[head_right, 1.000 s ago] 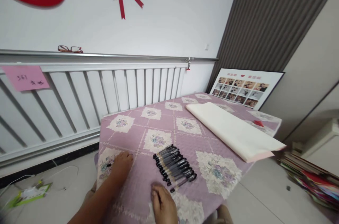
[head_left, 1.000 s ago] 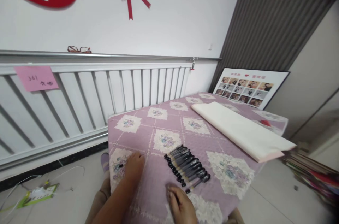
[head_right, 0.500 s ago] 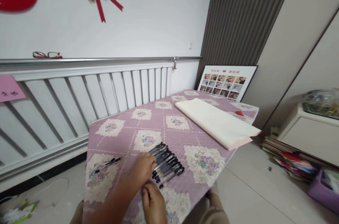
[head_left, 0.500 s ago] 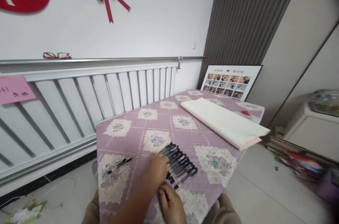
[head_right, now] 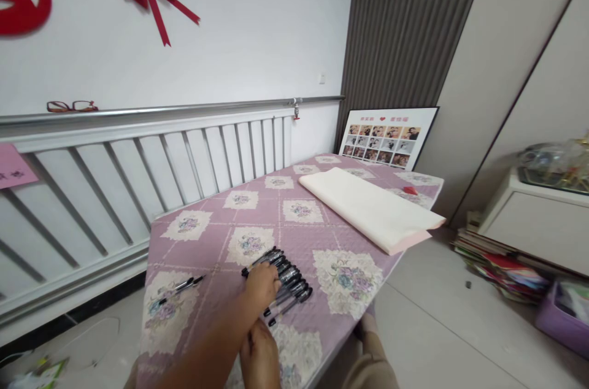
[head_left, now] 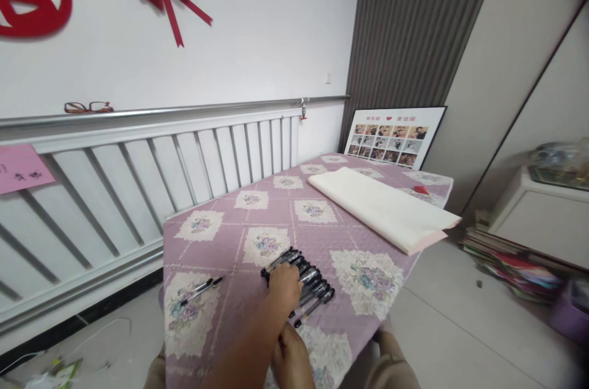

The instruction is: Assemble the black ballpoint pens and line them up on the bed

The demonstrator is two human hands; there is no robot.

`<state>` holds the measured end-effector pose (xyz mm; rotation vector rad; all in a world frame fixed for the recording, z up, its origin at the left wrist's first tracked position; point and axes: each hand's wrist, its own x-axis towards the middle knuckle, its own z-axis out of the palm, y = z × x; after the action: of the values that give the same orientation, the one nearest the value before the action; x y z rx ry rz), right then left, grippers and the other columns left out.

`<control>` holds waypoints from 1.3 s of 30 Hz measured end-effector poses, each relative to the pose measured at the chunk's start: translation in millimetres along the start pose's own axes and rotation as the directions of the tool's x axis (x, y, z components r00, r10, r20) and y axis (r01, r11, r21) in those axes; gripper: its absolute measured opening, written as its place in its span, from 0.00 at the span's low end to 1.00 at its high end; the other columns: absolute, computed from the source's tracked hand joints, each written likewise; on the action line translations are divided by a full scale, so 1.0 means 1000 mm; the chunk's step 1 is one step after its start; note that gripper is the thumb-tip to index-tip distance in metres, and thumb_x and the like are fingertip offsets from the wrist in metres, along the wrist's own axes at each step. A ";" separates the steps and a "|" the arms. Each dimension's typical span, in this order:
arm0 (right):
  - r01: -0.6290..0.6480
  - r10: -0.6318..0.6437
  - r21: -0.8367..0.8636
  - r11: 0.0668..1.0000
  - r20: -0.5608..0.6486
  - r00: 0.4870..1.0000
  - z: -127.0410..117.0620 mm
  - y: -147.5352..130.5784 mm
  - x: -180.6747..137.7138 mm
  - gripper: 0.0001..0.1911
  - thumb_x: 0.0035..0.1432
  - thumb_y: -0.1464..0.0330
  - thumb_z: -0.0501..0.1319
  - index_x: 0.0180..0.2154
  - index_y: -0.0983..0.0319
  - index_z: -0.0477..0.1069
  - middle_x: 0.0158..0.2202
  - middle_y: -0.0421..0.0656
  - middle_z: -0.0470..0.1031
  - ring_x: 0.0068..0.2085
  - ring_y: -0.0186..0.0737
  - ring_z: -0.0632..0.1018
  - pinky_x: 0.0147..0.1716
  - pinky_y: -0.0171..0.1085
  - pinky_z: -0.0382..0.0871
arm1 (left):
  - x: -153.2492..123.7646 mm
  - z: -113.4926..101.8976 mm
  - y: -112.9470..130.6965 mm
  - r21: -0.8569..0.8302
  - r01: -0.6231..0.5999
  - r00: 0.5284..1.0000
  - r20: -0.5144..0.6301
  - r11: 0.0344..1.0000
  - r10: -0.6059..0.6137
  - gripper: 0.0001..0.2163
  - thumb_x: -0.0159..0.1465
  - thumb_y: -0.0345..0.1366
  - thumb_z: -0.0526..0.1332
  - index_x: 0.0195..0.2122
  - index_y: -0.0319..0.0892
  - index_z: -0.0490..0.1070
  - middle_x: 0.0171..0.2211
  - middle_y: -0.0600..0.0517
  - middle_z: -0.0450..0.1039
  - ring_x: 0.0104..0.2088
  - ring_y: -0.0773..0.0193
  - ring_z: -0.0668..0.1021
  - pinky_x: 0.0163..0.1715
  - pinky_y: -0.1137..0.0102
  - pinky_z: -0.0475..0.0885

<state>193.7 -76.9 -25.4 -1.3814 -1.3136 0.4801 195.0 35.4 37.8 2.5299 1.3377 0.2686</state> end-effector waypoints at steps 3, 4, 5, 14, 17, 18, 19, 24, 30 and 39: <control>0.010 -0.010 -0.018 1.000 -0.008 1.000 -0.001 -0.001 0.001 0.11 0.57 0.71 0.53 0.34 0.61 0.74 0.35 0.47 0.79 0.37 0.41 0.79 0.37 0.33 0.71 | -0.011 -0.012 -0.003 -0.043 0.008 0.999 -0.041 0.999 -0.010 0.05 0.62 0.34 0.57 0.36 0.41 0.70 0.40 0.47 0.72 0.44 0.59 0.72 0.44 0.68 0.64; 0.010 -0.010 -0.026 1.000 -0.007 1.000 -0.001 -0.001 0.001 0.12 0.57 0.71 0.52 0.34 0.61 0.74 0.34 0.47 0.79 0.36 0.41 0.79 0.37 0.33 0.71 | -0.018 -0.017 -0.006 -0.060 0.013 0.999 -0.051 0.998 -0.016 0.05 0.63 0.34 0.56 0.37 0.42 0.69 0.40 0.49 0.72 0.42 0.61 0.73 0.42 0.69 0.64; 0.008 -0.009 -0.034 0.999 -0.005 1.000 -0.001 -0.002 0.001 0.12 0.58 0.71 0.52 0.34 0.61 0.74 0.34 0.47 0.79 0.36 0.41 0.79 0.37 0.33 0.72 | -0.026 -0.022 -0.012 -0.075 0.024 0.998 -0.056 0.997 -0.028 0.05 0.63 0.34 0.54 0.37 0.42 0.68 0.38 0.50 0.72 0.40 0.63 0.73 0.40 0.71 0.65; -0.124 0.125 0.005 0.992 -0.068 0.990 -0.006 0.001 0.001 0.16 0.59 0.60 0.56 0.44 0.61 0.72 0.39 0.46 0.80 0.37 0.41 0.80 0.37 0.34 0.74 | -0.119 -0.009 -0.082 -0.341 0.170 0.977 -0.065 0.924 -0.204 0.06 0.62 0.32 0.52 0.36 0.44 0.68 0.36 0.53 0.74 0.38 0.65 0.75 0.39 0.73 0.67; -0.135 0.135 0.007 0.991 -0.066 0.989 -0.007 0.000 0.002 0.16 0.59 0.60 0.55 0.43 0.61 0.72 0.36 0.45 0.80 0.35 0.40 0.80 0.35 0.33 0.73 | -0.142 -0.001 -0.086 -0.372 0.166 0.979 -0.049 0.913 -0.198 0.08 0.62 0.32 0.51 0.37 0.47 0.68 0.37 0.54 0.75 0.40 0.63 0.75 0.41 0.72 0.68; -0.121 0.121 -0.002 0.993 -0.047 0.992 -0.007 -0.001 0.002 0.15 0.58 0.60 0.55 0.41 0.61 0.73 0.34 0.44 0.80 0.34 0.40 0.80 0.35 0.33 0.73 | -0.148 0.001 -0.086 -0.379 0.155 0.981 -0.052 0.912 -0.188 0.08 0.61 0.33 0.51 0.37 0.48 0.68 0.38 0.53 0.75 0.40 0.62 0.75 0.41 0.71 0.68; -0.103 0.103 -0.013 0.995 -0.022 0.994 -0.007 -0.003 0.003 0.14 0.59 0.60 0.55 0.39 0.61 0.73 0.32 0.43 0.79 0.33 0.40 0.79 0.34 0.33 0.73 | -0.152 0.002 -0.085 -0.388 0.148 0.982 -0.055 0.910 -0.183 0.08 0.61 0.33 0.51 0.36 0.49 0.68 0.38 0.53 0.75 0.40 0.61 0.75 0.41 0.70 0.68; -0.036 0.040 -0.048 0.998 0.080 0.996 -0.008 -0.012 0.003 0.14 0.60 0.59 0.54 0.34 0.60 0.74 0.30 0.42 0.78 0.33 0.39 0.78 0.34 0.32 0.71 | -0.162 0.012 -0.084 -0.357 0.110 0.985 -0.083 0.928 -0.148 0.10 0.63 0.34 0.50 0.40 0.48 0.70 0.40 0.50 0.74 0.43 0.59 0.74 0.45 0.66 0.67; -0.025 0.030 -0.098 0.995 0.056 0.998 -0.001 -0.016 0.003 0.17 0.57 0.56 0.56 0.27 0.60 0.72 0.25 0.41 0.75 0.27 0.39 0.75 0.28 0.33 0.70 | -0.164 0.021 -0.087 -0.356 0.052 0.979 -0.168 0.933 -0.119 0.13 0.66 0.33 0.47 0.43 0.46 0.70 0.42 0.48 0.73 0.44 0.59 0.73 0.47 0.64 0.67; -0.137 0.140 -0.060 0.989 0.053 0.989 0.014 -0.026 -0.001 0.21 0.57 0.52 0.53 0.25 0.60 0.71 0.23 0.42 0.75 0.27 0.41 0.76 0.28 0.35 0.69 | -0.164 0.021 -0.086 -0.321 0.038 0.986 -0.140 0.946 -0.087 0.14 0.66 0.32 0.47 0.44 0.46 0.71 0.42 0.49 0.74 0.43 0.59 0.74 0.47 0.65 0.67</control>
<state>170.4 -77.5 -6.9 -1.5221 -1.2906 0.5835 42.3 -57.4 -15.8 2.2311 1.3054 0.6233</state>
